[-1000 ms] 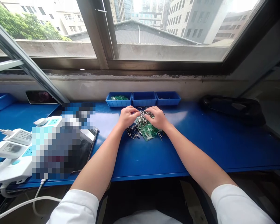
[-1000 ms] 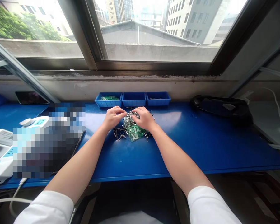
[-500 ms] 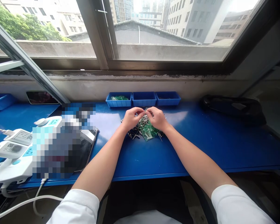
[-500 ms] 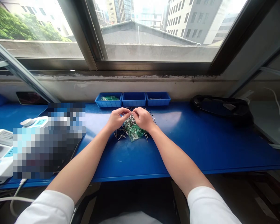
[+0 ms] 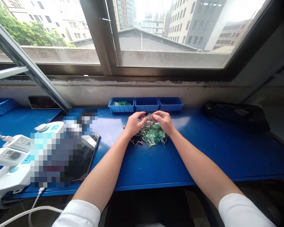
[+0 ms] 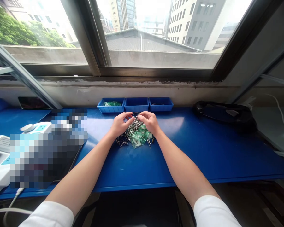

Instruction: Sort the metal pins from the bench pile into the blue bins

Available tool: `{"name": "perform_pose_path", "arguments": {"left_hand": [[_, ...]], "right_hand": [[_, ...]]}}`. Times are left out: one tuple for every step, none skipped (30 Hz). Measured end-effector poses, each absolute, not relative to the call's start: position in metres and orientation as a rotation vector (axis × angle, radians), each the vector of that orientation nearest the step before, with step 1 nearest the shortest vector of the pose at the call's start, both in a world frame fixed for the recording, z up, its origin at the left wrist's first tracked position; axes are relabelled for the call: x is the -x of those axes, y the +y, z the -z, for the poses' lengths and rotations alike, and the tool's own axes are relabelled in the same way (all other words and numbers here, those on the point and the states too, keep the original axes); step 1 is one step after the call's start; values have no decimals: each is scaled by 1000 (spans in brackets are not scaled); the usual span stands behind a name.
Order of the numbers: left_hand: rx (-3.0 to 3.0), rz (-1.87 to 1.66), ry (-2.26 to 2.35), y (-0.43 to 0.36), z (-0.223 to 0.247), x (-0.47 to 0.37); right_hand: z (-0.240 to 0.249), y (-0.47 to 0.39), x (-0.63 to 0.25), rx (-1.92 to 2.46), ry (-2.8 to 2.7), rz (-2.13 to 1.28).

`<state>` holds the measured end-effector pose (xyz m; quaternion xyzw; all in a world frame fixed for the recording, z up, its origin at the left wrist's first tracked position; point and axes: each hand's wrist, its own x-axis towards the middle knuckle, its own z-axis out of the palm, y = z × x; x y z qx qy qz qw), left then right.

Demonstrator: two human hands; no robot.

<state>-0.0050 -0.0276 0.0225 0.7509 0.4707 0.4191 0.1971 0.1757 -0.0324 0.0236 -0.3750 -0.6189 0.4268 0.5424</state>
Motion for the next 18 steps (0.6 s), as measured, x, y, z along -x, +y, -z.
{"name": "perform_pose_path", "arguments": {"left_hand": [[-2087, -1190, 1364, -27, -23, 7], [-2068, -1209, 1417, -25, -24, 10], [-2044, -1226, 1471, -23, -25, 12], [-2019, -1236, 1526, -22, -25, 15], [-1996, -1236, 1577, -20, -26, 18], [-1977, -1226, 1624, -19, -26, 20], [-1968, -1208, 1662, -18, -26, 22], [-1968, -1185, 1694, -17, -25, 23], [-1976, -1162, 1720, -17, -25, 24], [-1990, -1139, 1743, -17, -24, 24], [-2008, -1118, 1758, -16, -24, 25], [-2024, -1100, 1768, -16, -23, 25], [-2037, -1085, 1772, -17, -22, 25], [-2047, -1070, 1774, -17, -22, 25], [-2054, -1057, 1773, -17, -21, 25], [-2058, -1045, 1774, -17, -21, 26], [-2060, -1033, 1777, -16, -21, 26], [-2061, -1021, 1783, -16, -21, 26]], "right_hand": [[-23, -31, -178, 904, -1460, -990], [-23, -29, -181, 924, -1456, -955], [-22, -27, -184, 953, -1461, -916], [-22, -24, -187, 985, -1472, -873], [-20, -22, -189, 1017, -1487, -831], [-19, -19, -192, 1045, -1502, -796], [-18, -17, -194, 1065, -1515, -771], [-16, -15, -195, 1079, -1524, -756], [-15, -14, -196, 1086, -1530, -749], [-14, -13, -197, 1089, -1530, -748], [-13, -13, -197, 1089, -1529, -753], [-12, -13, -196, 1085, -1526, -762], [-11, -13, -196, 1080, -1521, -774], [-11, -14, -195, 1072, -1516, -787], [-11, -15, -194, 1066, -1514, -796], [-11, -15, -194, 1063, -1513, -797], [-12, -15, -194, 1068, -1514, -785], [-13, -14, -195, 1085, -1511, -754]]}}
